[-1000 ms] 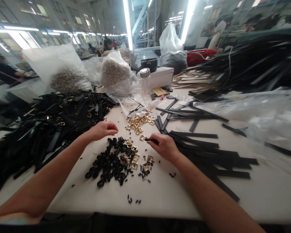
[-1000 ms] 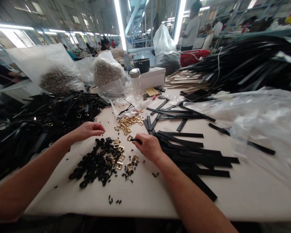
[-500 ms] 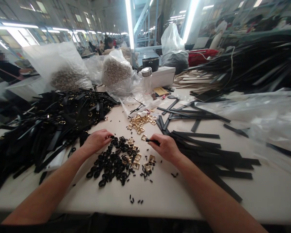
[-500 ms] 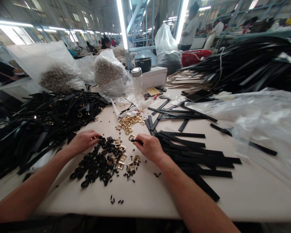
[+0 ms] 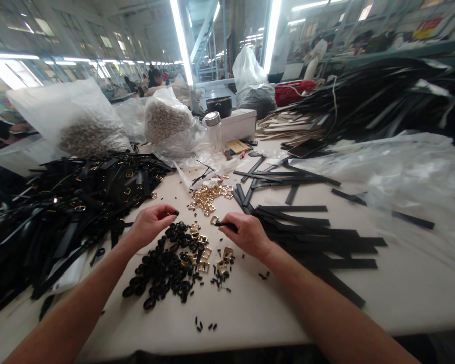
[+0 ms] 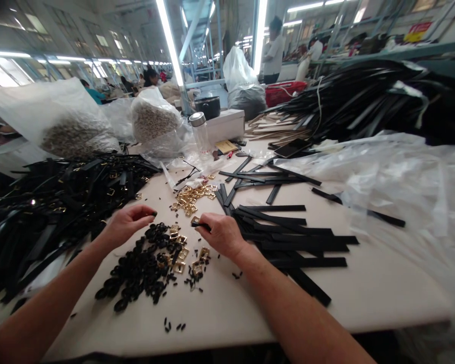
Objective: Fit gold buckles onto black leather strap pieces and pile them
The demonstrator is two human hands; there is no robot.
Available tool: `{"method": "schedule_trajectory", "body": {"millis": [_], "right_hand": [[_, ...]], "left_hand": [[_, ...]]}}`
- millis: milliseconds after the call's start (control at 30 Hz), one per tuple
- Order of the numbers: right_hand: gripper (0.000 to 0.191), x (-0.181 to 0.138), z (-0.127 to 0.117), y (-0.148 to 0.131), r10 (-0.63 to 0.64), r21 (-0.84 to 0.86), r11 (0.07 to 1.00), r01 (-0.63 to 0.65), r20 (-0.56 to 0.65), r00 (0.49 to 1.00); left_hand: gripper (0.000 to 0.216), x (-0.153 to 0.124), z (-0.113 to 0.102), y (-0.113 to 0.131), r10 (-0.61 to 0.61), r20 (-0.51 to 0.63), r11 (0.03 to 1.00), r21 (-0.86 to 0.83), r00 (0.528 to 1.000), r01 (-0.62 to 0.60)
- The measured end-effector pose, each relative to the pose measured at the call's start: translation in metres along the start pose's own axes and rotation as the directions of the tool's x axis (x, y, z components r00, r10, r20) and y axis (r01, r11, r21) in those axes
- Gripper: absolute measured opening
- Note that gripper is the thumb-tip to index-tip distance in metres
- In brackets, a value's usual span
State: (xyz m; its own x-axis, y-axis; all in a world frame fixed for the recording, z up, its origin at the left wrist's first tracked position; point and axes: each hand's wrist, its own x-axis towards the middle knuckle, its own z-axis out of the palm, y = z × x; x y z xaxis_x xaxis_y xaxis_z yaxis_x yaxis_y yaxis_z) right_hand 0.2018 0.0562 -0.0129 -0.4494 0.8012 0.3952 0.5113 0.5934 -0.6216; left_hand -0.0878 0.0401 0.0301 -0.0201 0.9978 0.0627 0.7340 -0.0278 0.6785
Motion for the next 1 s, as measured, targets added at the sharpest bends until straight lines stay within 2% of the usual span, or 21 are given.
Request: {"method": "schedule_trajectory", "body": {"millis": [33, 100, 167, 233, 367, 500, 667, 733, 867, 1000], "right_hand": [[0.009, 0.0, 0.0, 0.0, -0.008, 0.01, 1.0, 0.008, -0.031, 1.0], [0.01, -0.001, -0.001, -0.001, -0.022, 0.027, 0.999, 0.025, -0.097, 0.995], [0.011, -0.001, -0.002, -0.003, -0.032, 0.038, 0.999, 0.038, -0.15, 0.988], [0.011, -0.001, -0.003, -0.005, -0.038, 0.044, 0.998, 0.047, -0.186, 0.982], [0.011, -0.002, -0.003, -0.009, -0.058, 0.056, 0.996, 0.071, -0.205, 0.977], [0.01, -0.003, -0.001, -0.011, -0.101, 0.029, 0.994, 0.107, -0.175, 0.979], [0.016, -0.003, 0.001, -0.01, -0.146, -0.099, 0.986, 0.133, -0.137, 0.98], [0.02, -0.003, 0.001, -0.009, -0.178, -0.147, 0.976, 0.161, -0.114, 0.977], [0.026, -0.003, 0.0, -0.008, -0.245, -0.185, 0.954, 0.235, -0.035, 0.969], [0.026, -0.003, 0.002, -0.006, -0.29, -0.185, 0.938, 0.293, 0.041, 0.956]], "left_hand": [[0.027, -0.002, 0.005, 0.008, -0.068, 0.012, 0.978, -0.196, 0.998, 0.069], [0.033, -0.006, 0.02, 0.024, -0.168, 0.079, 0.848, -0.497, 0.983, 0.185], [0.033, -0.011, 0.038, 0.037, -0.209, 0.15, 0.723, -0.641, 0.966, 0.256], [0.032, -0.015, 0.054, 0.046, -0.208, 0.21, 0.656, -0.695, 0.955, 0.296], [0.031, -0.02, 0.072, 0.054, -0.181, 0.283, 0.62, -0.71, 0.942, 0.332], [0.033, -0.022, 0.077, 0.058, -0.204, 0.302, 0.581, -0.729, 0.931, 0.363], [0.035, -0.021, 0.079, 0.059, -0.237, 0.327, 0.535, -0.742, 0.915, 0.404], [0.034, -0.021, 0.079, 0.058, -0.222, 0.319, 0.568, -0.726, 0.922, 0.388], [0.03, -0.022, 0.072, 0.056, -0.162, 0.305, 0.695, -0.64, 0.938, 0.328], [0.029, -0.023, 0.065, 0.058, -0.124, 0.388, 0.766, -0.548, 0.914, 0.336]]}}
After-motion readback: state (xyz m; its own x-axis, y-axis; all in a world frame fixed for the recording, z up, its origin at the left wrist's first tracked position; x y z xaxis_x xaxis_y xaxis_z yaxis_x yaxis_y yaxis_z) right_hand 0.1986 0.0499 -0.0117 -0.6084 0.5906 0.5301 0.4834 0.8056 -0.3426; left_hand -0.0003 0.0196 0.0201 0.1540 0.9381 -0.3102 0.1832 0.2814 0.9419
